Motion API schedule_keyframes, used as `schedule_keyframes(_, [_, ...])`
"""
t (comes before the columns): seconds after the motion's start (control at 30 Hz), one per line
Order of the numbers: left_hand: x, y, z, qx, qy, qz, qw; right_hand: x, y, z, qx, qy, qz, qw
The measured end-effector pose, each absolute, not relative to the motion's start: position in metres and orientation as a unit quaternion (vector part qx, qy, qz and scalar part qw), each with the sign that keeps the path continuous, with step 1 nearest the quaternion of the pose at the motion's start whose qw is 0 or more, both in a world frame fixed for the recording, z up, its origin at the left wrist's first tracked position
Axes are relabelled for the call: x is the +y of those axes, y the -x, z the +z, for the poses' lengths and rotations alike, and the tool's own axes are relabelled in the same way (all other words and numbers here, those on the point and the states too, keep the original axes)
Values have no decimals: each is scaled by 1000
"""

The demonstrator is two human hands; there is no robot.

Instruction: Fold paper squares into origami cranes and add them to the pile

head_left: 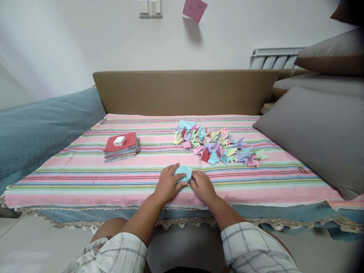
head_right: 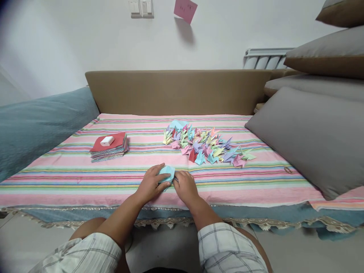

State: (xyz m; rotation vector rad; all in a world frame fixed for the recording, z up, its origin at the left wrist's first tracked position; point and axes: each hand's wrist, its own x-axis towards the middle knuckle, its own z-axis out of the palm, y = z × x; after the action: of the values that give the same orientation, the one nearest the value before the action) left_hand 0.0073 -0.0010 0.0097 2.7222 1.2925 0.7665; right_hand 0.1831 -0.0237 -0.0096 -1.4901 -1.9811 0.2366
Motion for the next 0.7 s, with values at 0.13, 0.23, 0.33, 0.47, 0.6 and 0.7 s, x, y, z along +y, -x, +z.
schedule_keyframes(0.13, [-3, -9, 10, 412, -878, 244, 15, -25, -185, -7, -741, 573, 112, 333])
schedule_keyframes(0.23, [-5, -10, 11, 413, -879, 237, 15, -28, -188, -3, -700, 585, 160, 377])
schedule_keyframes(0.33, [-6, -12, 14, 413, -883, 225, 11, -30, -190, 0, -669, 587, 206, 406])
schedule_keyframes(0.47, [-8, -13, 15, 415, -883, 221, -2, -28, -190, 2, -647, 610, 229, 396])
schedule_keyframes(0.6, [-9, -14, 14, 415, -883, 221, -20, -23, -188, 4, -626, 654, 220, 362])
schedule_keyframes(0.7, [-9, -13, 16, 418, -882, 212, -39, -21, -187, 7, -629, 661, 215, 349])
